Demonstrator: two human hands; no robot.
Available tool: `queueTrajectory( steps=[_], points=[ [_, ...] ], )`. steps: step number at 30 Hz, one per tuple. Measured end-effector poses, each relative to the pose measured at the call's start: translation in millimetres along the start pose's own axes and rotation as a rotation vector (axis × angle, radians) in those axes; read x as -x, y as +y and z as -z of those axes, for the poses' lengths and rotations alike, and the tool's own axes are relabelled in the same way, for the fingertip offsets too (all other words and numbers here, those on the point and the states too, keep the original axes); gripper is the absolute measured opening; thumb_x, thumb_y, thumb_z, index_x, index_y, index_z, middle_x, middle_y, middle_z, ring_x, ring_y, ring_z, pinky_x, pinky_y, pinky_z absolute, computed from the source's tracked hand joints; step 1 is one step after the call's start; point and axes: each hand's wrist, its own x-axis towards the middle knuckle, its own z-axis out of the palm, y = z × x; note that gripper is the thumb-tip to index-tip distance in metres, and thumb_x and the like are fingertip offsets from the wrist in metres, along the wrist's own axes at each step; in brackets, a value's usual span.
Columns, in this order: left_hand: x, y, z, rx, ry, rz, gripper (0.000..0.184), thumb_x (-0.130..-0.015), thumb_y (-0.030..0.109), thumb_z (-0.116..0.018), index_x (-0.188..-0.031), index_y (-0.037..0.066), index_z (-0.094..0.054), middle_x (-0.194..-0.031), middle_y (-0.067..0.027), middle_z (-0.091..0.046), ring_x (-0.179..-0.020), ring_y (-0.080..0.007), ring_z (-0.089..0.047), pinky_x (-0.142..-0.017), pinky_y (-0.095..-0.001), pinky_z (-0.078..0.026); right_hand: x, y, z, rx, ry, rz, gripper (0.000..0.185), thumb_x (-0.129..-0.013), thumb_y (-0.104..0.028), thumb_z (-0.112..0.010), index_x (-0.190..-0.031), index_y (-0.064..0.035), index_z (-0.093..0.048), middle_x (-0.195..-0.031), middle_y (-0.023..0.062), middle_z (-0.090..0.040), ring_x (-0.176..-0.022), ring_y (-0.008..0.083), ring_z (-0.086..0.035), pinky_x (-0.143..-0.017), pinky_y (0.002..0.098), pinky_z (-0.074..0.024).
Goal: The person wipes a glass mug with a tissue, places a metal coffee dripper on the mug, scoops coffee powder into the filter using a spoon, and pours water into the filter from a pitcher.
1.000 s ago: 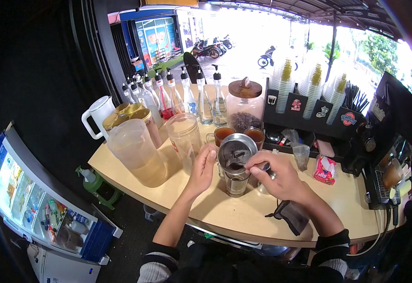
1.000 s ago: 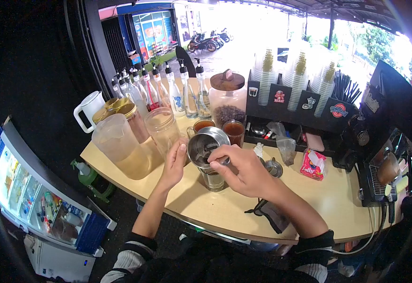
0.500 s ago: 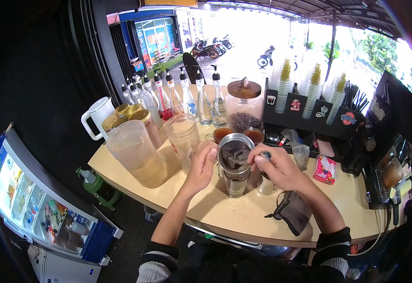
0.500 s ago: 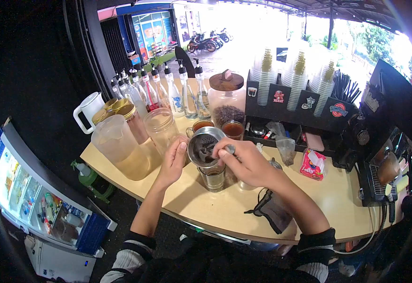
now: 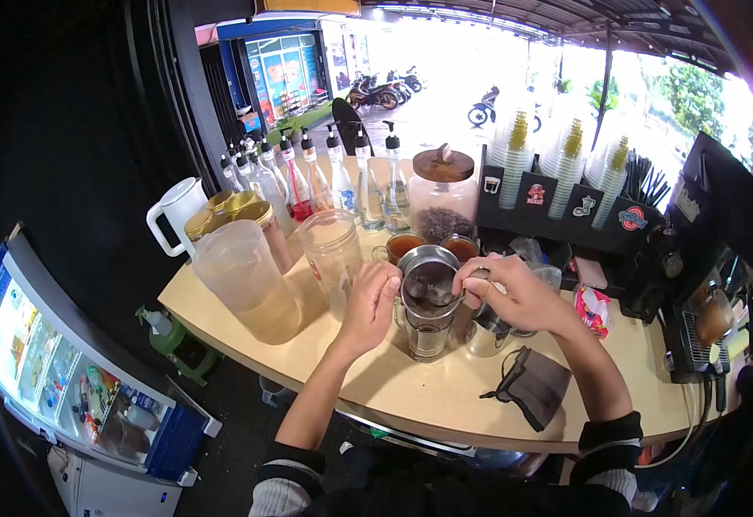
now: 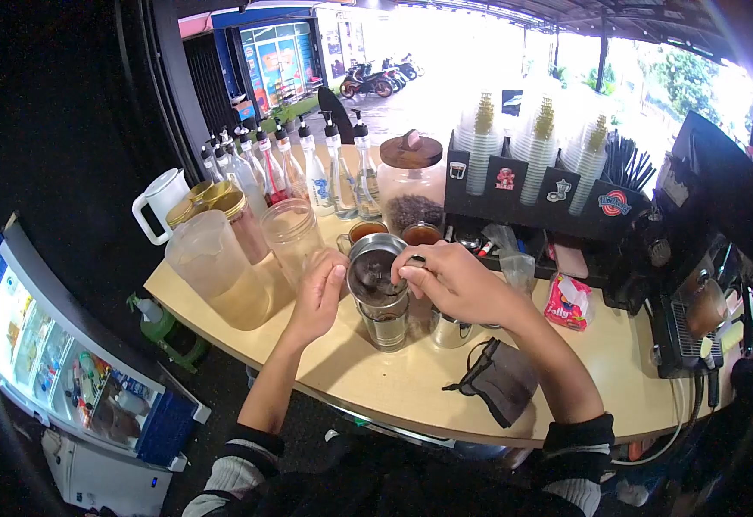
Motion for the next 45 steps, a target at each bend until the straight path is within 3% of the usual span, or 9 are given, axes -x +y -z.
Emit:
queueTrajectory(
  steps=[4, 6, 7, 16, 19, 22, 27, 39, 45],
  points=[
    [1, 2, 1, -0.013, -0.001, 0.001, 0.022, -0.096, 0.019, -0.043, -0.085, 0.001, -0.051, -0.082, -0.0106, -0.051, -0.084, -0.0277, -0.047, -0.080, -0.0365, -0.036, 9, -1, -11, -0.193, 0.007, -0.115, 0.017, -0.092, -0.014, -0.052, -0.091, -0.0002, -0.062, -0.072, 0.0075, -0.060, -0.063, 0.0168, -0.056, -0.063, 0.0298, -0.0454],
    [1, 1, 1, -0.016, 0.002, 0.003, 0.022, -0.096, 0.019, -0.044, -0.085, 0.001, -0.052, -0.083, -0.0107, -0.052, -0.085, -0.0275, -0.047, -0.080, -0.0364, -0.037, 19, 1, -24, -0.159, 0.151, 0.061, 0.012, -0.087, -0.012, -0.060, -0.089, -0.0006, -0.064, -0.076, 0.0079, -0.062, -0.068, 0.0174, -0.058, -0.066, 0.0295, -0.0460],
    [1, 0, 0, 0.005, 0.034, 0.014, 0.021, -0.095, 0.018, -0.045, -0.085, 0.001, -0.052, -0.083, -0.0104, -0.052, -0.084, -0.0269, -0.047, -0.080, -0.0363, -0.037, 24, -4, -24, -0.137, 0.126, 0.006, 0.010, -0.085, -0.011, -0.064, -0.086, -0.0006, -0.064, -0.079, 0.0080, -0.063, -0.071, 0.0166, -0.058, -0.068, 0.0289, -0.0463],
    [3, -5, 2, 0.045, 0.063, 0.054, 0.018, -0.093, 0.014, -0.051, -0.083, -0.001, -0.054, -0.079, -0.0087, -0.055, -0.078, -0.0240, -0.051, -0.075, -0.0339, -0.039, 83, -15, -26, -0.234, 0.448, -0.099, 0.009, -0.091, -0.009, -0.053, -0.092, -0.0007, -0.056, -0.084, 0.0075, -0.058, -0.076, 0.0149, -0.056, -0.069, 0.0268, -0.0442],
    [3, -2, 3, 0.117, 0.074, 0.131, 0.020, -0.093, 0.015, -0.051, -0.083, -0.002, -0.055, -0.076, -0.0088, -0.055, -0.074, -0.0217, -0.052, -0.072, -0.0321, -0.040, 104, -6, -29, -0.049, 0.577, -0.009, 0.007, -0.090, -0.004, -0.049, -0.093, -0.0010, -0.054, -0.079, 0.0082, -0.056, -0.068, 0.0146, -0.051, -0.064, 0.0270, -0.0414],
    [3, 0, 5, 0.192, 0.080, 0.220, 0.025, -0.095, 0.019, -0.052, -0.083, -0.003, -0.057, -0.073, -0.0079, -0.055, -0.070, -0.0160, -0.053, -0.069, -0.0289, -0.041, 122, -5, -36, 0.014, 0.493, -0.114, 0.006, -0.089, -0.002, -0.049, -0.094, -0.0013, -0.054, -0.080, 0.0091, -0.056, -0.071, 0.0154, -0.051, -0.066, 0.0284, -0.0418],
    [2, 3, 7, 0.172, 0.059, 0.255, 0.028, -0.095, 0.022, -0.053, -0.088, -0.004, -0.062, -0.074, -0.0066, -0.060, -0.071, -0.0122, -0.056, -0.067, -0.0264, -0.044, 130, 15, -59, 0.285, 0.294, -0.092, 0.016, -0.078, 0.003, -0.057, -0.093, -0.0004, -0.056, -0.089, 0.0144, -0.059, -0.082, 0.0318, -0.058, -0.073, 0.0398, -0.0469],
    [10, 5, 2, 0.218, 0.015, 0.393, 0.031, -0.097, 0.025, -0.050, -0.084, -0.001, -0.059, -0.076, -0.0001, -0.056, -0.077, -0.0076, -0.049, -0.073, -0.0234, -0.040, 134, 47, -96, 0.674, 0.000, 0.048, 0.037, -0.068, -0.004, -0.061, -0.104, -0.0094, -0.056, -0.092, 0.0057, -0.056, -0.087, 0.0203, -0.058, -0.073, 0.0338, -0.0440],
    [17, -1, -5, 0.222, 0.022, 0.351, 0.029, -0.095, 0.023, -0.053, -0.088, -0.004, -0.063, -0.075, -0.0042, -0.062, -0.074, -0.0080, -0.055, -0.069, -0.0244, -0.044, 131, 48, -100, 0.679, -0.134, 0.075, 0.026, -0.073, -0.008, -0.057, -0.099, -0.0095, -0.056, -0.089, 0.0043, -0.055, -0.086, 0.0184, -0.058, -0.072, 0.0324, -0.0432]
  ],
)
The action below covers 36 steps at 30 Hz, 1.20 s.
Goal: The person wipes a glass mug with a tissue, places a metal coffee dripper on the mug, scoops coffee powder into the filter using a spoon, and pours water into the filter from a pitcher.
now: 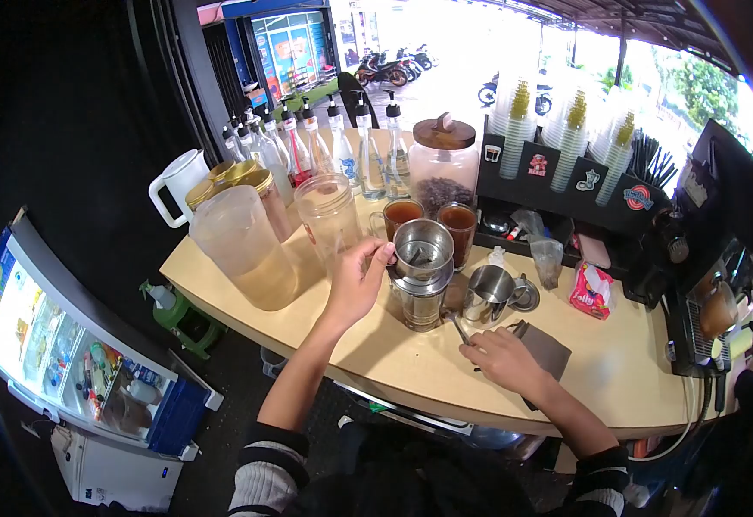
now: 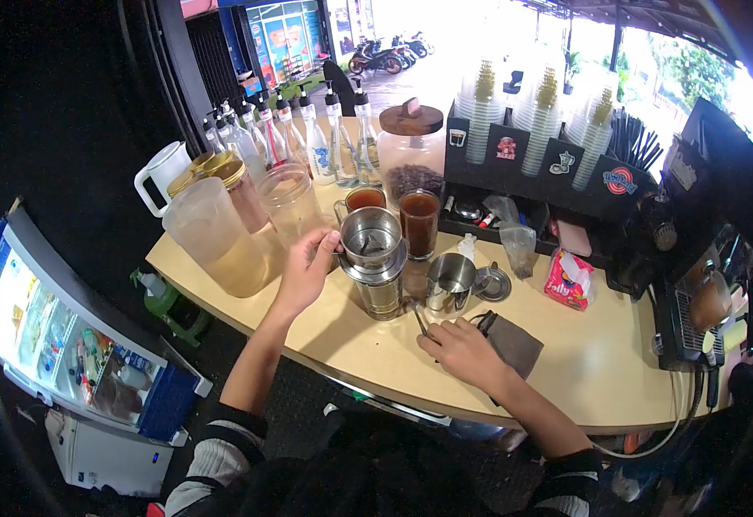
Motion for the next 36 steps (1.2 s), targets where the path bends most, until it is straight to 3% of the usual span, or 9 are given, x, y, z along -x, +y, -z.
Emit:
queueTrajectory(
  steps=[10, 12, 19, 21, 25, 26, 29, 35, 36],
  points=[
    [6, -3, -1, 0.020, -0.013, 0.030, 0.030, -0.096, 0.024, -0.052, -0.090, -0.004, -0.061, -0.077, -0.0048, -0.062, -0.076, -0.0091, -0.056, -0.072, -0.0246, -0.044, -4, -3, -11, 0.005, -0.119, 0.095, 0.017, -0.076, -0.010, -0.056, -0.093, -0.0092, -0.056, -0.088, 0.0033, -0.055, -0.086, 0.0168, -0.057, -0.072, 0.0312, -0.0430],
    [6, -5, -1, 0.103, -0.047, 0.109, 0.029, -0.097, 0.024, -0.050, -0.092, -0.003, -0.059, -0.080, -0.0051, -0.061, -0.079, -0.0091, -0.055, -0.074, -0.0250, -0.044, -5, -2, -12, -0.036, -0.144, 0.061, 0.028, -0.074, -0.007, -0.058, -0.102, -0.0088, -0.060, -0.088, 0.0053, -0.056, -0.081, 0.0205, -0.058, -0.075, 0.0333, -0.0445],
    [15, -1, 18, -0.010, 0.079, -0.077, 0.022, -0.091, 0.017, -0.058, -0.106, 0.002, -0.051, -0.097, -0.0061, -0.056, -0.093, -0.0147, -0.053, -0.086, -0.0301, -0.040, -13, -4, 2, -0.072, -0.095, 0.013, 0.019, -0.078, -0.009, -0.057, -0.096, -0.0079, -0.058, -0.083, 0.0063, -0.057, -0.077, 0.0218, -0.060, -0.073, 0.0344, -0.0454],
    [20, -4, 36, -0.106, 0.304, -0.224, 0.031, -0.085, 0.013, -0.064, -0.109, 0.002, -0.048, -0.102, -0.0068, -0.054, -0.098, -0.0179, -0.051, -0.090, -0.0321, -0.038, -16, -7, 21, -0.365, 0.052, -0.071, 0.017, -0.081, -0.010, -0.059, -0.098, -0.0057, -0.061, -0.083, 0.0082, -0.061, -0.076, 0.0246, -0.062, -0.072, 0.0350, -0.0480],
    [11, -37, 71, -0.150, 0.494, -0.172, 0.059, -0.075, 0.017, -0.075, -0.120, 0.002, -0.040, -0.114, -0.0115, -0.047, -0.107, -0.0209, -0.047, -0.091, -0.0338, -0.037, -31, -15, 69, -0.608, 0.020, -0.295, 0.019, -0.083, -0.013, -0.063, -0.101, -0.0051, -0.064, -0.084, 0.0095, -0.064, -0.075, 0.0245, -0.063, -0.068, 0.0342, -0.0498],
    [7, -45, 77, -0.221, 0.446, -0.036, 0.080, -0.066, 0.024, -0.082, -0.127, 0.001, -0.034, -0.124, -0.0146, -0.043, -0.116, -0.0248, -0.044, -0.097, -0.0368, -0.036, -38, -16, 77, -0.630, 0.038, -0.332, 0.020, -0.083, -0.013, -0.064, -0.101, -0.0054, -0.064, -0.084, 0.0094, -0.065, -0.074, 0.0237, -0.062, -0.066, 0.0335, -0.0497],
    [4, -93, 73, -0.270, 0.236, 0.105, 0.095, -0.058, 0.030, -0.086, -0.129, -0.002, -0.032, -0.130, -0.0179, -0.040, -0.124, -0.0292, -0.039, -0.103, -0.0400, -0.034, -67, -26, 105, -0.630, 0.084, -0.364, 0.022, -0.083, -0.012, -0.066, -0.104, -0.0067, -0.064, -0.081, 0.0078, -0.064, -0.070, 0.0208, -0.060, -0.064, 0.0323, -0.0478],
    [-2, -125, 74, -0.076, 0.014, 0.214, 0.098, -0.054, 0.029, -0.087, -0.129, -0.004, -0.032, -0.127, -0.0208, -0.046, -0.118, -0.0335, -0.047, -0.101, -0.0423, -0.038, -137, -36, 138, -0.444, 0.134, -0.244, 0.024, -0.083, -0.012, -0.064, -0.106, -0.0077, -0.061, -0.078, 0.0057, -0.060, -0.072, 0.0229, -0.058, -0.066, 0.0321, -0.0454],
    [-3, -133, 76, -0.097, 0.034, 0.126, 0.096, -0.054, 0.026, -0.087, -0.128, -0.004, -0.034, -0.123, -0.0209, -0.049, -0.114, -0.0336, -0.050, -0.099, -0.0416, -0.040, -150, -36, 139, -0.421, 0.139, -0.201, 0.023, -0.084, -0.013, -0.062, -0.106, -0.0058, -0.059, -0.079, 0.0082, -0.059, -0.073, 0.0256, -0.058, -0.068, 0.0342, -0.0460]
  ],
)
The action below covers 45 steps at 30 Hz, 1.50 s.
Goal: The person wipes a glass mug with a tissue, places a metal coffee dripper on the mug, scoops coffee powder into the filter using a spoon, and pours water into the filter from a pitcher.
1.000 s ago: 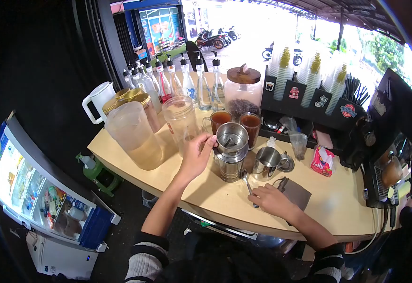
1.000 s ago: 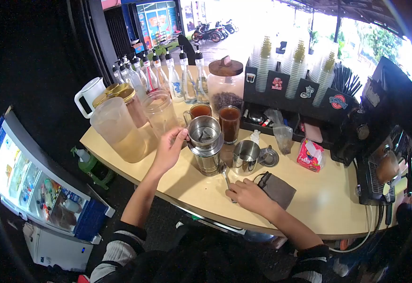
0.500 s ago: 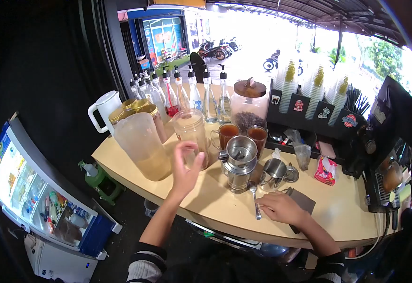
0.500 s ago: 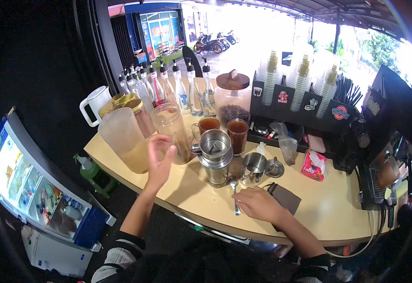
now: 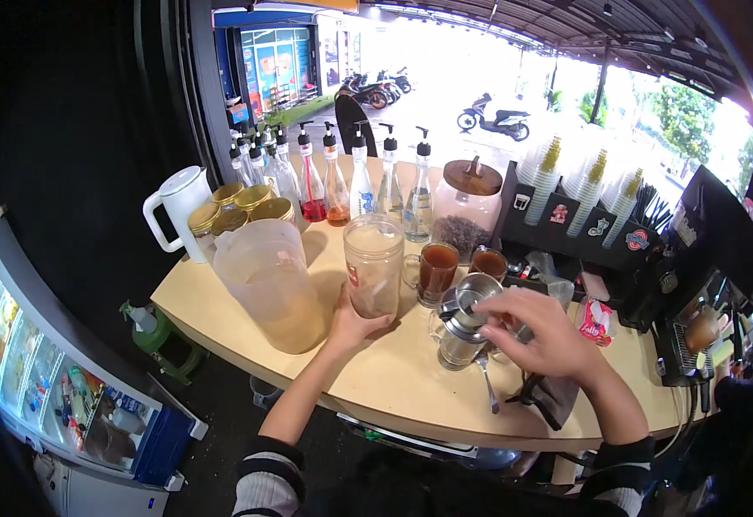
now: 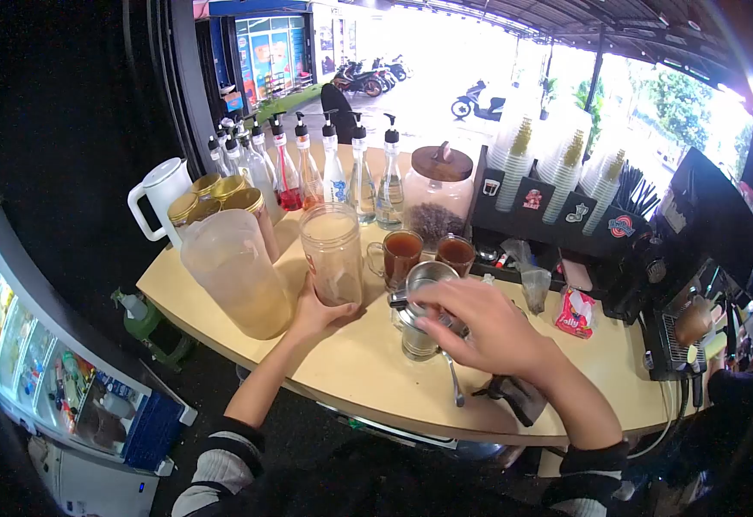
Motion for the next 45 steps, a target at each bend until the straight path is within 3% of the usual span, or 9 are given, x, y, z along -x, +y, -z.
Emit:
queueTrajectory(
  steps=[9, 12, 16, 20, 23, 34, 36, 43, 45],
  points=[
    [10, 21, 22, 0.115, -0.023, -0.078, 0.097, -0.053, 0.021, -0.085, -0.130, -0.003, -0.033, -0.124, -0.0227, -0.049, -0.115, -0.0299, -0.050, -0.097, -0.0389, -0.042, -113, 3, -51, -0.007, 0.007, 0.080, 0.013, -0.081, -0.004, -0.057, -0.092, 0.0032, -0.061, -0.080, 0.0172, -0.060, -0.071, 0.0309, -0.061, -0.066, 0.0382, -0.0486],
    [16, 24, 26, 0.031, -0.017, -0.039, 0.095, -0.054, 0.022, -0.084, -0.131, -0.001, -0.033, -0.124, -0.0207, -0.048, -0.116, -0.0324, -0.050, -0.097, -0.0400, -0.042, -131, 19, -78, -0.026, -0.181, 0.021, 0.011, -0.078, -0.005, -0.058, -0.084, 0.0039, -0.063, -0.077, 0.0183, -0.063, -0.066, 0.0260, -0.062, -0.063, 0.0346, -0.0482],
    [13, 23, 25, -0.083, 0.018, -0.103, 0.095, -0.052, 0.024, -0.085, -0.129, 0.000, -0.034, -0.120, -0.0199, -0.049, -0.113, -0.0316, -0.050, -0.096, -0.0400, -0.042, -146, 26, -91, 0.071, -0.504, -0.182, 0.021, -0.074, -0.012, -0.061, -0.090, 0.0001, -0.068, -0.081, 0.0179, -0.067, -0.074, 0.0299, -0.064, -0.070, 0.0367, -0.0502],
    [11, 21, 25, -0.077, 0.039, -0.128, 0.093, -0.052, 0.023, -0.084, -0.128, 0.002, -0.035, -0.120, -0.0186, -0.048, -0.112, -0.0324, -0.051, -0.096, -0.0406, -0.042, -145, 81, -138, 0.274, -0.628, -0.066, 0.017, -0.075, -0.013, -0.062, -0.088, -0.0051, -0.069, -0.087, 0.0176, -0.067, -0.077, 0.0317, -0.064, -0.071, 0.0379, -0.0507],
    [10, 16, 25, -0.103, 0.020, -0.178, 0.095, -0.050, 0.023, -0.084, -0.129, 0.002, -0.035, -0.120, -0.0186, -0.047, -0.112, -0.0333, -0.050, -0.096, -0.0407, -0.042, -143, 111, -163, 0.196, -0.602, 0.093, 0.015, -0.074, -0.014, -0.063, -0.086, -0.0065, -0.070, -0.086, 0.0165, -0.067, -0.077, 0.0316, -0.064, -0.071, 0.0385, -0.0504],
    [10, 16, 25, -0.042, -0.027, -0.161, 0.093, -0.051, 0.018, -0.081, -0.131, 0.004, -0.034, -0.124, -0.0183, -0.043, -0.117, -0.0351, -0.043, -0.100, -0.0417, -0.038, -140, 72, -134, 0.216, -0.583, 0.150, 0.016, -0.072, -0.014, -0.065, -0.086, -0.0074, -0.068, -0.082, 0.0131, -0.066, -0.075, 0.0291, -0.063, -0.069, 0.0377, -0.0490],
    [11, 20, 26, -0.056, -0.031, -0.140, 0.093, -0.052, 0.017, -0.081, -0.131, 0.004, -0.034, -0.123, -0.0181, -0.043, -0.117, -0.0348, -0.043, -0.100, -0.0416, -0.038, -137, 58, -123, 0.049, -0.551, -0.058, 0.019, -0.073, -0.015, -0.065, -0.090, -0.0067, -0.068, -0.085, 0.0157, -0.066, -0.077, 0.0302, -0.063, -0.070, 0.0379, -0.0487],
    [11, 18, 24, -0.025, -0.009, -0.157, 0.092, -0.052, 0.016, -0.081, -0.130, 0.004, -0.035, -0.122, -0.0178, -0.044, -0.116, -0.0339, -0.044, -0.098, -0.0408, -0.040, -137, 47, -113, -0.074, -0.554, -0.248, 0.025, -0.076, -0.015, -0.062, -0.097, -0.0031, -0.066, -0.090, 0.0207, -0.066, -0.082, 0.0295, -0.064, -0.074, 0.0378, -0.0484],
    [12, 21, 25, -0.027, -0.014, -0.138, 0.092, -0.052, 0.016, -0.081, -0.130, 0.004, -0.035, -0.122, -0.0179, -0.044, -0.116, -0.0340, -0.045, -0.098, -0.0408, -0.040, -134, 52, -115, -0.028, -0.501, -0.222, 0.025, -0.075, -0.014, -0.062, -0.096, -0.0012, -0.066, -0.084, 0.0202, -0.065, -0.077, 0.0276, -0.063, -0.071, 0.0365, -0.0482]
  ],
)
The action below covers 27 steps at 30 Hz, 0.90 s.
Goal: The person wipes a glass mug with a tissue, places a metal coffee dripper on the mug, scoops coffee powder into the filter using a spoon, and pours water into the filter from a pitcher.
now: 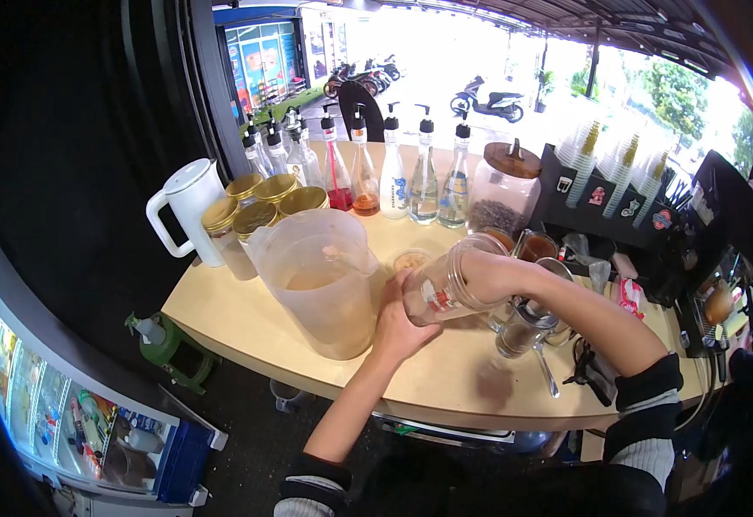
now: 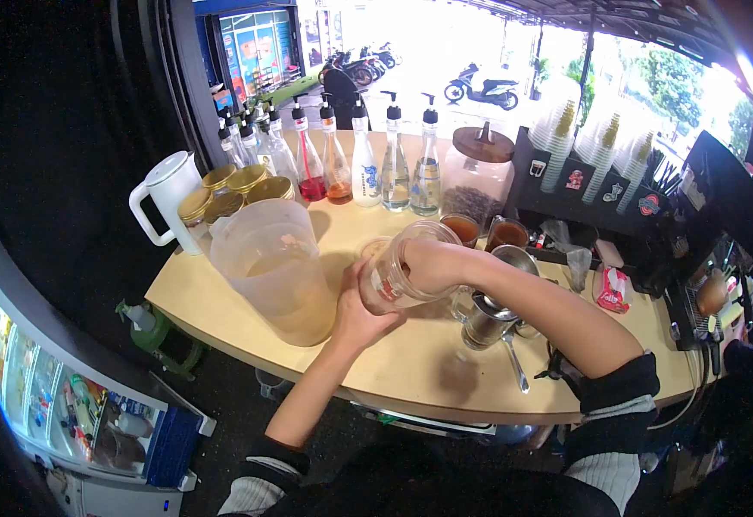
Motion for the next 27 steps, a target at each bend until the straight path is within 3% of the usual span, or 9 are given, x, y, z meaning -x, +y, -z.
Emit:
queueTrajectory(
  steps=[6, 10, 12, 15, 21, 24, 27],
  points=[
    [-1, -6, -1, -0.012, 0.007, -0.018, 0.091, -0.052, 0.016, -0.080, -0.130, 0.005, -0.035, -0.122, -0.0181, -0.045, -0.117, -0.0348, -0.044, -0.099, -0.0418, -0.039, 8, -14, 19, -0.047, 0.035, -0.031, 0.020, -0.071, -0.008, -0.054, -0.083, 0.0040, -0.064, -0.068, 0.0186, -0.060, -0.064, 0.0236, -0.059, -0.062, 0.0343, -0.0467],
    [-1, -4, 0, -0.072, 0.001, -0.020, 0.091, -0.053, 0.015, -0.080, -0.131, 0.005, -0.035, -0.125, -0.0182, -0.044, -0.118, -0.0350, -0.042, -0.101, -0.0423, -0.037, 18, -23, 33, -0.014, 0.003, -0.086, 0.020, -0.069, -0.007, -0.053, -0.083, 0.0035, -0.063, -0.070, 0.0179, -0.060, -0.066, 0.0232, -0.059, -0.062, 0.0345, -0.0464],
    [0, -4, 0, -0.077, 0.003, -0.012, 0.091, -0.053, 0.016, -0.080, -0.132, 0.005, -0.034, -0.126, -0.0181, -0.043, -0.120, -0.0348, -0.041, -0.102, -0.0423, -0.036, 21, -13, 33, -0.011, 0.066, -0.042, 0.022, -0.072, -0.006, -0.057, -0.091, 0.0040, -0.061, -0.074, 0.0166, -0.057, -0.069, 0.0196, -0.055, -0.063, 0.0342, -0.0440],
    [1, -6, -3, -0.048, 0.034, -0.006, 0.092, -0.055, 0.018, -0.081, -0.133, 0.006, -0.034, -0.127, -0.0177, -0.042, -0.122, -0.0342, -0.040, -0.103, -0.0420, -0.036, 30, -12, 36, -0.057, 0.153, 0.070, 0.023, -0.074, -0.003, -0.053, -0.095, 0.0028, -0.061, -0.074, 0.0133, -0.058, -0.070, 0.0180, -0.055, -0.065, 0.0329, -0.0445],
    [1, -3, -3, -0.048, 0.047, 0.028, 0.093, -0.056, 0.020, -0.081, -0.134, 0.006, -0.033, -0.129, -0.0166, -0.041, -0.123, -0.0335, -0.039, -0.103, -0.0414, -0.035, 52, -25, 54, -0.126, 0.141, -0.056, 0.023, -0.080, -0.002, -0.050, -0.099, 0.0008, -0.062, -0.078, 0.0069, -0.061, -0.071, 0.0110, -0.054, -0.068, 0.0275, -0.0452],
    [0, 1, -2, -0.071, 0.030, 0.058, 0.094, -0.056, 0.021, -0.081, -0.134, 0.006, -0.032, -0.129, -0.0166, -0.041, -0.122, -0.0336, -0.041, -0.103, -0.0411, -0.036, 63, -17, 55, -0.131, 0.241, -0.001, 0.024, -0.081, -0.007, -0.047, -0.096, 0.0016, -0.063, -0.072, 0.0121, -0.061, -0.066, 0.0175, -0.058, -0.064, 0.0319, -0.0465],
    [1, 1, -3, -0.107, 0.016, 0.091, 0.095, -0.055, 0.021, -0.082, -0.135, 0.005, -0.032, -0.129, -0.0167, -0.041, -0.121, -0.0336, -0.042, -0.102, -0.0410, -0.038, 73, -9, 59, -0.186, 0.271, 0.033, 0.023, -0.082, -0.007, -0.048, -0.097, 0.0022, -0.062, -0.072, 0.0112, -0.062, -0.066, 0.0158, -0.059, -0.064, 0.0312, -0.0469]
  ],
)
